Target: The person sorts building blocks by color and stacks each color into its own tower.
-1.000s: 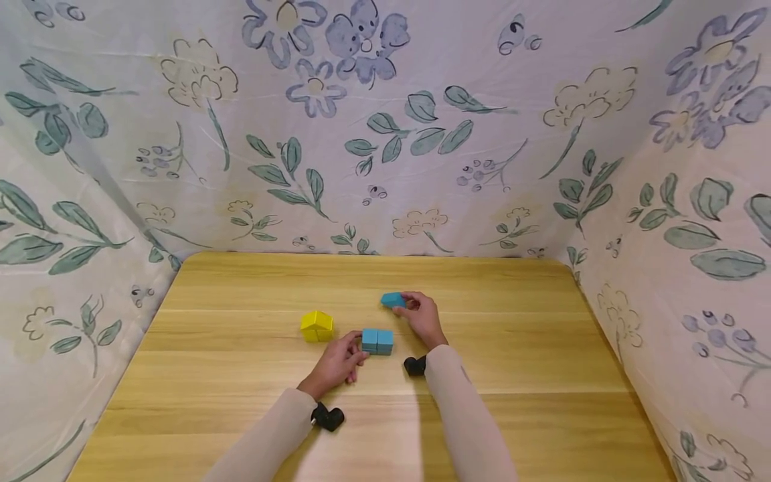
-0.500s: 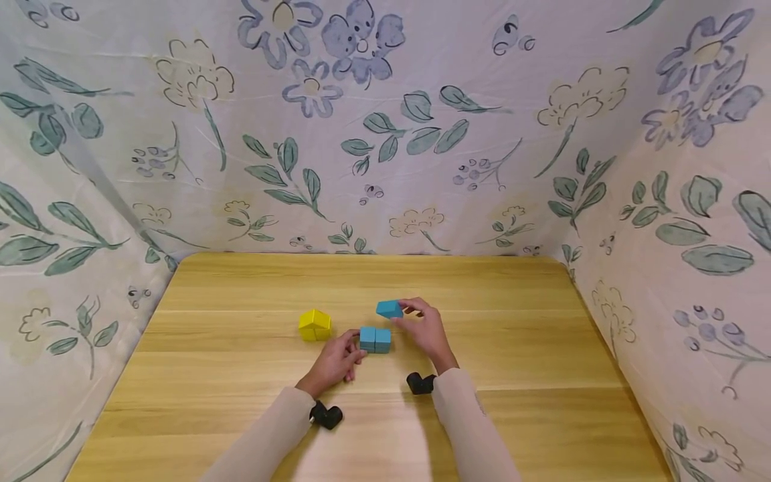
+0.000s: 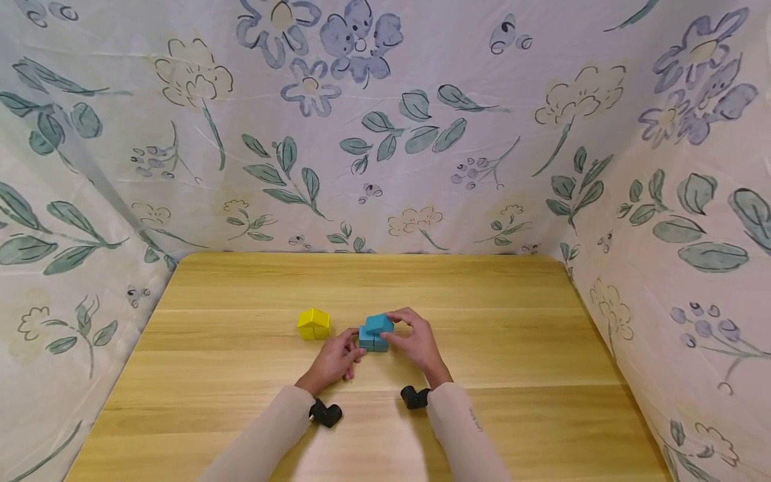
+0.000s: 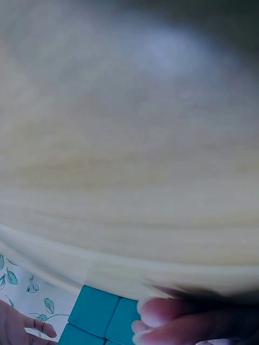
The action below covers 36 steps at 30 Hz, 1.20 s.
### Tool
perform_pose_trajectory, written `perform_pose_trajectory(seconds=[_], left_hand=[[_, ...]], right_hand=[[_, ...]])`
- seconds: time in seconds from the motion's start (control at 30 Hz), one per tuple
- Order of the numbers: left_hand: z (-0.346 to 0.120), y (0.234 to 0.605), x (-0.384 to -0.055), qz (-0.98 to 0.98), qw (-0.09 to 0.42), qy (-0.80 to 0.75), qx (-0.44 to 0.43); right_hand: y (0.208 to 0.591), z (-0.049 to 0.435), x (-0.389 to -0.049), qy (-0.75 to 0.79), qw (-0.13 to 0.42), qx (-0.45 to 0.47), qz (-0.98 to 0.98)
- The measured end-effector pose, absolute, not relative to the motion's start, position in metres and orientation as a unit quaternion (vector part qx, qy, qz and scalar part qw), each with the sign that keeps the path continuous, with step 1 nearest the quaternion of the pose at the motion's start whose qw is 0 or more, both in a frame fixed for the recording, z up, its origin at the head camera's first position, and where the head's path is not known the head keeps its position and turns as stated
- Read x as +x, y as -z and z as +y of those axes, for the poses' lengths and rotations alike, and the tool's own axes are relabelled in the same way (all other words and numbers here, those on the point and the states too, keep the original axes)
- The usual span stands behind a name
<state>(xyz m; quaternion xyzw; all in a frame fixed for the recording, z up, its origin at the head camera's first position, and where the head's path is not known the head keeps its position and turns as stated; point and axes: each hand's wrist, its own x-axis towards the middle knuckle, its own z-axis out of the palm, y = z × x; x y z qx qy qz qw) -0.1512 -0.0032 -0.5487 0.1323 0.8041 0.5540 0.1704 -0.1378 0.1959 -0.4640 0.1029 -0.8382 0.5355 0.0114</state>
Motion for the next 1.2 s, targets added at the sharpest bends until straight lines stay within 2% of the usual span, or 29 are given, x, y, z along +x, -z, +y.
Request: perform_pose_trajectory(seconds=[0.33, 1.2], left_hand=[[-0.002, 0.550, -0.151, 0.798, 0.159, -0.563, 0.145], [-0.004, 0.550, -0.150, 0.796, 0.156, -0.567, 0.143]], right_hand=[[0.468, 0.195, -0.139, -0.533, -0.004, 0.144, -0.834], [0.477, 0.193, -0.139, -0.519, -0.026, 0.151, -0.841]])
